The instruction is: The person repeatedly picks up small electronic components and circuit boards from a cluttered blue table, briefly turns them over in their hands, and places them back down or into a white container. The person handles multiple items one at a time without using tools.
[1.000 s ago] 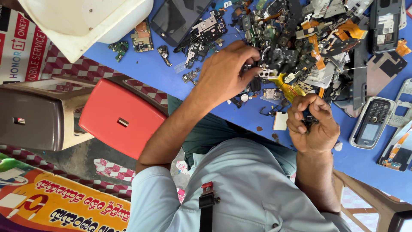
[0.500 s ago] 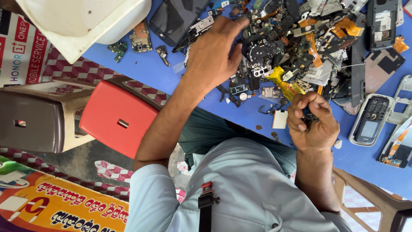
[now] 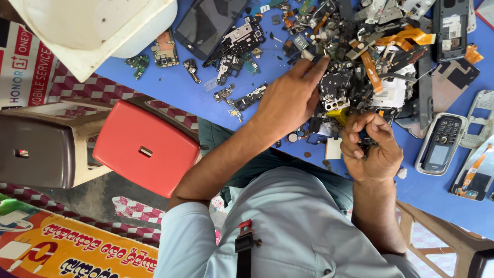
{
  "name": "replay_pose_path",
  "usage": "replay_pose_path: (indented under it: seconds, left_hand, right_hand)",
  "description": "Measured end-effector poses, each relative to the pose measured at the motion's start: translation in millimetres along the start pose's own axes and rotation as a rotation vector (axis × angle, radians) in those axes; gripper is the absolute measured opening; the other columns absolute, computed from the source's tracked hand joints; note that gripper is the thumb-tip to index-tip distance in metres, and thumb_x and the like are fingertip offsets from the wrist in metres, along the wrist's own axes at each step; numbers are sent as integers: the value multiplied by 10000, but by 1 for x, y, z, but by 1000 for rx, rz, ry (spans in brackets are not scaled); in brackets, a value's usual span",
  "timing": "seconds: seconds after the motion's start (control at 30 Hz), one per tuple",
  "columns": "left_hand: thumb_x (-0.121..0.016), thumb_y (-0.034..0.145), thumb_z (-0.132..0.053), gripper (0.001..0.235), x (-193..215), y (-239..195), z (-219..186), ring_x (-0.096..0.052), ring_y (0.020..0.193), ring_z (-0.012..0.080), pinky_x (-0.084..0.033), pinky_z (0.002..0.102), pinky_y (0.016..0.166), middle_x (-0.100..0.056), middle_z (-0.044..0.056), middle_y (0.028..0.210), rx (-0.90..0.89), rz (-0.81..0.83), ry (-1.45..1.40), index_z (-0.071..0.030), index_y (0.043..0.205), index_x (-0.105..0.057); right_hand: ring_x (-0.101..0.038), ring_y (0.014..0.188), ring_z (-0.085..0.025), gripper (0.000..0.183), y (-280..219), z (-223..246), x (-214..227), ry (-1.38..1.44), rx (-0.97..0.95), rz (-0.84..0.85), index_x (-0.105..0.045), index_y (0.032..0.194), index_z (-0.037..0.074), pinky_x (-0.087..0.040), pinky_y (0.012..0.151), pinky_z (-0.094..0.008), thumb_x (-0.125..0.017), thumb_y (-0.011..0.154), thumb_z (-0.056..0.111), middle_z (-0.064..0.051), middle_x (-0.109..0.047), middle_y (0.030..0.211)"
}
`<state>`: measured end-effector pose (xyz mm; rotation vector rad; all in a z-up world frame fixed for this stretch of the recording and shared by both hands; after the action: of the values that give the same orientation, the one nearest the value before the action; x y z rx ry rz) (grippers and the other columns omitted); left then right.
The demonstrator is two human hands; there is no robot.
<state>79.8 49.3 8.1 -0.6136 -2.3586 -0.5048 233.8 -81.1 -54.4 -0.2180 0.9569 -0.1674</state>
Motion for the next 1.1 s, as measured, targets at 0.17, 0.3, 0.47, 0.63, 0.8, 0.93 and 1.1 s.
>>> replay_pose_path:
  seconds: [0.17, 0.3, 0.47, 0.63, 0.8, 0.93, 1.1]
  left_hand:
    - [-656, 812, -22, 519, 14, 6, 4, -713, 854, 346, -608, 427, 738, -653, 159, 1155, -85, -44, -45, -68, 1326, -595]
    - [-673, 876, -20, 345, 35, 12, 22, -721, 815, 309, -596, 424, 699, -677, 112, 1122, -28, -85, 38, -134, 1201, -650]
    - [-711, 901, -39, 290, 43, 40, 23, -715, 831, 249, -588, 384, 667, -640, 70, 1124, -166, -141, 249, -160, 1164, -708]
    - [-722, 903, -51, 200, 15, 52, 11, -691, 828, 167, -595, 327, 688, -569, 40, 1084, -309, -66, 335, -124, 1082, -771]
    - [-744, 904, -75, 97, 14, 48, 14, -685, 873, 169, -590, 328, 698, -558, 26, 1065, -312, -96, 363, -128, 983, -764]
    - [-782, 865, -96, 146, 21, 46, 15, -684, 884, 184, -592, 341, 711, -559, 24, 1077, -307, -94, 278, -115, 1006, -754]
    - [-780, 810, -70, 222, 20, 48, 12, -690, 883, 197, -592, 339, 695, -573, 31, 1099, -309, -66, 226, -110, 1028, -759]
  right_hand:
    - [-417, 578, -124, 238, -1, 1, 5, 3, 9, -16, -589, 999, -75, -317, 554, -234, -535, 1088, 140, -159, -535, 856]
    - [-416, 582, -123, 233, 0, 0, 3, -9, 3, -8, -589, 1000, -72, -319, 544, -231, -533, 1075, 141, -156, -535, 861]
    - [-414, 580, -118, 233, 1, 0, -1, -21, 8, 7, -588, 1003, -73, -318, 550, -230, -530, 1085, 137, -155, -535, 863]
    - [-414, 626, -132, 217, 2, 0, 1, -24, 4, -13, -590, 1043, -60, -317, 542, -228, -525, 1082, 142, -155, -536, 860]
    - [-412, 621, -128, 217, 2, -1, 1, -36, -2, -9, -588, 1039, -61, -315, 541, -229, -527, 1080, 143, -149, -535, 861]
    - [-410, 616, -126, 213, 3, -1, -1, -36, 0, -5, -589, 1039, -58, -314, 536, -228, -527, 1079, 142, -148, -535, 854]
    - [-410, 619, -129, 219, 1, 1, 1, -33, 7, -13, -592, 1024, -57, -312, 540, -232, -526, 1076, 145, -149, -542, 854]
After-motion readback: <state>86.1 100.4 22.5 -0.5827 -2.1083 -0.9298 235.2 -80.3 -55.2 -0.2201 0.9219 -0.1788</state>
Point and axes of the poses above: each hand's wrist, its own y-axis towards the middle knuckle, its own x-axis out of the back of the hand, z = x × y, the point moved 9 cm from there along y, towards the middle knuckle
